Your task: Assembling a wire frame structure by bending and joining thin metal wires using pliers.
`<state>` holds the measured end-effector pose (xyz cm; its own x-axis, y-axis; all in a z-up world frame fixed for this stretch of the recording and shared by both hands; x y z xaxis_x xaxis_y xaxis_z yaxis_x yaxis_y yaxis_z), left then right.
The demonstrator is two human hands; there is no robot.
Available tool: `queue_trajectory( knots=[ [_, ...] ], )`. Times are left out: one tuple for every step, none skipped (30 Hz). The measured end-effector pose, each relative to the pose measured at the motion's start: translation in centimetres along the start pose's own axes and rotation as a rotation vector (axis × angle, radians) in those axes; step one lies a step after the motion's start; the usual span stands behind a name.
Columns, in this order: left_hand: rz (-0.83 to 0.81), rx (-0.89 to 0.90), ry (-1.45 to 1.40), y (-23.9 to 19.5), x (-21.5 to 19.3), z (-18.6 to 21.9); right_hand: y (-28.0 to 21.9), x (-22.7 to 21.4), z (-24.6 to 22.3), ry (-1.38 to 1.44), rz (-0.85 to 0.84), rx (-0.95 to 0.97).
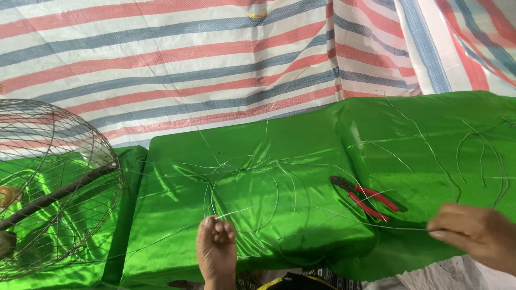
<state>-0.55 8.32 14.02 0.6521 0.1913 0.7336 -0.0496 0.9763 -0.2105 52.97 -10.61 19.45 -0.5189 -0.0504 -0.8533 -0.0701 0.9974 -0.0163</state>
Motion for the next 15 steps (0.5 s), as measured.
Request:
queue_trajectory(
  knots=[
    [-0.002,0.000,0.000,0.2,0.4,0.3,-0.1,1.1,0.2,0.000,0.002,0.000],
    [-0.010,0.016,-0.055,0.3,0.8,0.8,-0.2,2.8,0.4,0.156,-0.082,0.019],
    [-0.014,0.035,-0.112,0.4,1.1,1.3,-0.2,4.5,0.5,0.312,-0.169,0.036],
    [-0.013,0.038,-0.113,0.4,1.9,1.4,-0.2,4.9,-0.4,0.311,-0.171,0.033],
    [-0.033,0.051,-0.015,0.4,2.8,1.7,-0.1,5.2,-1.1,0.485,-0.143,0.078],
    [-0.053,0.063,0.083,0.4,3.7,1.9,0.0,5.6,-1.7,0.660,-0.113,0.123],
    [-0.050,0.067,0.082,-0.4,4.3,1.3,-0.2,6.8,-0.8,0.660,-0.116,0.120],
    [-0.085,0.080,0.344,-1.3,5.2,0.6,-0.4,7.4,0.2,0.784,-0.034,0.121],
    [-0.122,0.092,0.606,-2.1,6.2,-0.3,-0.7,8.1,1.4,0.907,0.051,0.121],
    [-0.121,0.094,0.605,-2.0,5.6,-1.8,-0.9,8.6,0.4,0.907,0.050,0.120],
    [-0.258,0.055,1.063,-2.0,5.6,-4.2,-1.2,8.5,0.2,0.949,0.184,0.193],
    [-0.399,0.014,1.518,-2.1,5.1,-6.8,-1.7,8.5,0.1,0.987,0.318,0.267],
    [-0.400,0.012,1.518,-2.3,5.0,-7.5,-1.7,8.8,-1.1,0.987,0.318,0.270],
    [-0.583,0.022,1.856,-2.8,5.1,-9.3,-1.5,8.9,-2.6,1.002,0.325,0.228],
    [-0.773,0.033,2.190,-3.5,4.8,-10.9,-1.4,9.0,-4.0,1.017,0.331,0.184]
  ],
)
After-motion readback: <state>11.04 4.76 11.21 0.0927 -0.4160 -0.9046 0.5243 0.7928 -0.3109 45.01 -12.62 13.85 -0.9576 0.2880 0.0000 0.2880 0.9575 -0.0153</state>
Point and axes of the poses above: each hand's wrist, its own y-axis towards the middle knuckle, its own x-axis out of the palm, z = x × y, the point moved 7 cm from there along y, towards the middle knuckle, and after that the axes turned 8 degrees about y, right-handed, at the moved point
